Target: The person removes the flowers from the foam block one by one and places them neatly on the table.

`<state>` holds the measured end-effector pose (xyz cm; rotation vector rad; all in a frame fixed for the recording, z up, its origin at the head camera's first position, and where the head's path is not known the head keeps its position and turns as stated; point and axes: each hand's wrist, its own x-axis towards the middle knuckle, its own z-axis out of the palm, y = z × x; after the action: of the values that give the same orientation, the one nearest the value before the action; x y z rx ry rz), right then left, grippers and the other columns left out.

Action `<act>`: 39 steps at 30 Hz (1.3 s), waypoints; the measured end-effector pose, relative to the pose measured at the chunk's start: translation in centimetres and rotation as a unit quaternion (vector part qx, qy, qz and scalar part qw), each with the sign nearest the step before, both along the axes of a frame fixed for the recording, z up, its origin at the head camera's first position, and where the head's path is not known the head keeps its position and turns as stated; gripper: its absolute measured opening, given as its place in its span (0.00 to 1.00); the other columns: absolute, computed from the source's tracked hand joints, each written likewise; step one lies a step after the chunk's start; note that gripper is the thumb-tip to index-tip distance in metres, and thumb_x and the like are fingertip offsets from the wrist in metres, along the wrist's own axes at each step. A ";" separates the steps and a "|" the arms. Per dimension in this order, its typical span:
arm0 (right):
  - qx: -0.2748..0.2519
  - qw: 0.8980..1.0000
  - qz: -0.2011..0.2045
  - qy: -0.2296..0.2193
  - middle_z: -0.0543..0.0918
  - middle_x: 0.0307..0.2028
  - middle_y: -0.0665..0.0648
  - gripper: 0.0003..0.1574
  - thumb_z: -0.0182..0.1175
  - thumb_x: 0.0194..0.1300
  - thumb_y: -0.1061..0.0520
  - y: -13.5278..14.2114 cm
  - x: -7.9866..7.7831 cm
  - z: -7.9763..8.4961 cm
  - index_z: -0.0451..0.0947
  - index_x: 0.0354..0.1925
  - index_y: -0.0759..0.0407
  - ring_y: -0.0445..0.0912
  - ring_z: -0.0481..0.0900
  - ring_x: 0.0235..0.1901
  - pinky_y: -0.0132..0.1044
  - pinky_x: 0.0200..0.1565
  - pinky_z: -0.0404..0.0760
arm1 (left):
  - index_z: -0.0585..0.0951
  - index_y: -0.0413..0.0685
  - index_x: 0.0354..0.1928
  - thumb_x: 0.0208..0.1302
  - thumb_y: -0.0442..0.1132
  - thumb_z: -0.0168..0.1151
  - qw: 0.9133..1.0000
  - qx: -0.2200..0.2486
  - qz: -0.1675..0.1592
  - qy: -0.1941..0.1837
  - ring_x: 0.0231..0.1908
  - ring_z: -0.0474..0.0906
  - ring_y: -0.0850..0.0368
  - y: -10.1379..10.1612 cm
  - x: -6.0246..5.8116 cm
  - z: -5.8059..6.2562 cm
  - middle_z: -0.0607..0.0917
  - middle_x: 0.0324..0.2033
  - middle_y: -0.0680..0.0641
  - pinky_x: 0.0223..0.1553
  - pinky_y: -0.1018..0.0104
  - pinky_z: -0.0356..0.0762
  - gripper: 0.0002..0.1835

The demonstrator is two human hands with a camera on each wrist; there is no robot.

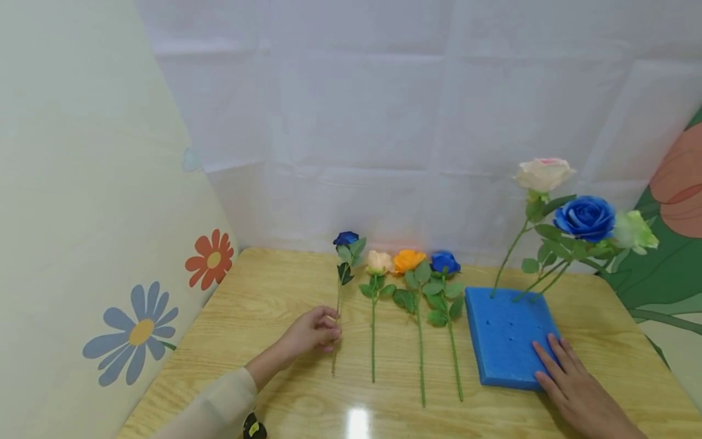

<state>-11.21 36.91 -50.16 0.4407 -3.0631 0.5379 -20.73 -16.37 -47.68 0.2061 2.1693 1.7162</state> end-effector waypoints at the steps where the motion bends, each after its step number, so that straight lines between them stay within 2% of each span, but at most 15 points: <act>1: 0.002 1.000 0.000 0.001 0.47 0.76 0.77 0.38 0.43 0.83 0.45 0.0 0.0 0.0 0.54 0.77 0.66 0.52 0.21 0.78 0.23 0.62 0.12 | 0.69 0.30 0.62 0.72 0.29 0.60 1.000 -0.001 -0.001 -0.001 0.40 0.85 0.53 0.0 0.1 0.0 0.84 0.44 0.39 0.41 0.57 0.88 0.20; 4: 0.008 1.000 -0.001 0.002 0.48 0.76 0.77 0.38 0.43 0.83 0.44 -0.1 0.0 0.0 0.55 0.77 0.66 0.52 0.20 0.78 0.23 0.62 0.11 | 0.69 0.29 0.61 0.71 0.28 0.60 1.000 -0.004 0.001 -0.011 0.39 0.85 0.53 0.0 0.2 -0.2 0.84 0.43 0.39 0.40 0.57 0.88 0.21; 8: 0.003 1.000 -0.004 -0.001 0.50 0.76 0.77 0.38 0.44 0.82 0.44 -0.1 -0.1 0.1 0.56 0.77 0.66 0.55 0.23 0.78 0.31 0.67 0.12 | 0.68 0.29 0.61 0.71 0.28 0.61 1.000 -0.007 0.002 -0.028 0.38 0.85 0.54 -0.1 0.5 -0.3 0.84 0.42 0.40 0.40 0.57 0.88 0.21; 11: -0.005 1.000 -0.005 -0.003 0.51 0.75 0.78 0.38 0.45 0.82 0.44 -0.1 -0.2 0.1 0.58 0.76 0.66 0.60 0.29 0.79 0.47 0.74 0.20 | 0.68 0.29 0.61 0.71 0.29 0.61 0.999 -0.009 -0.001 -0.036 0.37 0.84 0.54 -0.2 0.6 -0.5 0.84 0.41 0.42 0.39 0.58 0.88 0.21; 14: -0.014 1.000 -0.010 -0.012 0.52 0.75 0.79 0.38 0.46 0.81 0.43 -0.2 -0.3 0.3 0.59 0.75 0.67 0.65 0.34 0.78 0.66 0.74 0.38 | 0.68 0.30 0.62 0.71 0.30 0.61 0.999 -0.011 -0.003 -0.041 0.38 0.84 0.55 -0.3 0.6 -0.6 0.84 0.41 0.42 0.40 0.58 0.88 0.22; 15: -0.018 1.000 -0.012 -0.015 0.52 0.74 0.79 0.39 0.46 0.81 0.42 -0.2 -0.4 0.4 0.59 0.75 0.67 0.67 0.35 0.78 0.70 0.72 0.42 | 0.68 0.30 0.62 0.71 0.30 0.61 0.999 -0.012 -0.004 -0.042 0.38 0.84 0.55 -0.3 0.5 -0.6 0.84 0.41 0.43 0.39 0.58 0.88 0.22; 18: -0.026 0.999 -0.015 -0.018 0.51 0.74 0.79 0.39 0.47 0.81 0.43 -0.4 -0.4 0.6 0.60 0.75 0.68 0.69 0.36 0.77 0.73 0.70 0.46 | 0.68 0.29 0.62 0.71 0.30 0.61 0.999 -0.015 -0.008 -0.044 0.37 0.84 0.55 -0.3 0.5 -0.7 0.84 0.41 0.42 0.39 0.59 0.88 0.22; 25: -0.028 0.999 -0.017 -0.021 0.51 0.75 0.79 0.39 0.47 0.81 0.42 -0.6 -0.3 0.8 0.59 0.75 0.68 0.68 0.35 0.77 0.75 0.68 0.48 | 0.68 0.28 0.60 0.70 0.29 0.61 0.998 -0.042 -0.023 -0.036 0.35 0.83 0.55 -0.1 0.5 -0.6 0.83 0.39 0.41 0.36 0.60 0.88 0.21; 30: -0.021 1.000 -0.013 -0.002 0.53 0.74 0.79 0.39 0.48 0.80 0.42 -0.6 -0.4 0.7 0.61 0.74 0.68 0.69 0.39 0.77 0.72 0.70 0.47 | 0.69 0.29 0.59 0.70 0.27 0.60 0.998 -0.053 -0.024 -0.028 0.32 0.82 0.55 0.3 0.7 -0.1 0.81 0.35 0.43 0.34 0.61 0.87 0.19; 32: -0.013 1.000 -0.009 0.014 0.54 0.74 0.79 0.38 0.48 0.80 0.43 -0.6 -0.4 0.7 0.61 0.74 0.68 0.69 0.40 0.77 0.67 0.74 0.42 | 0.69 0.28 0.59 0.69 0.27 0.61 0.998 -0.059 -0.025 -0.021 0.30 0.81 0.55 0.4 0.8 0.1 0.80 0.33 0.43 0.33 0.60 0.87 0.20; 34: -0.001 0.999 -0.003 0.035 0.56 0.73 0.79 0.37 0.49 0.80 0.44 -0.6 -0.5 0.6 0.62 0.73 0.68 0.68 0.42 0.77 0.56 0.77 0.31 | 0.70 0.28 0.59 0.69 0.28 0.61 0.997 -0.068 -0.025 -0.014 0.28 0.81 0.56 0.5 0.9 0.2 0.79 0.32 0.44 0.32 0.60 0.87 0.20; 37: 0.017 0.997 0.006 0.073 0.59 0.72 0.79 0.35 0.51 0.79 0.46 -0.6 -0.6 0.5 0.65 0.71 0.69 0.67 0.45 0.77 0.37 0.75 0.20 | 0.70 0.29 0.58 0.69 0.28 0.62 0.996 -0.080 -0.023 -0.005 0.27 0.81 0.56 0.7 0.9 0.3 0.79 0.31 0.44 0.32 0.60 0.87 0.20; 39: 0.025 0.995 0.010 0.094 0.61 0.71 0.79 0.34 0.53 0.79 0.47 -0.6 -0.6 0.4 0.66 0.70 0.69 0.66 0.46 0.77 0.31 0.72 0.18 | 0.71 0.30 0.58 0.68 0.29 0.63 0.996 -0.084 -0.020 -0.005 0.27 0.81 0.56 0.8 0.9 0.2 0.79 0.31 0.45 0.32 0.60 0.87 0.20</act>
<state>-11.80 36.26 -49.75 0.4942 -2.8992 0.3971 -19.83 -15.56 -47.44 0.1941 2.2722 1.5003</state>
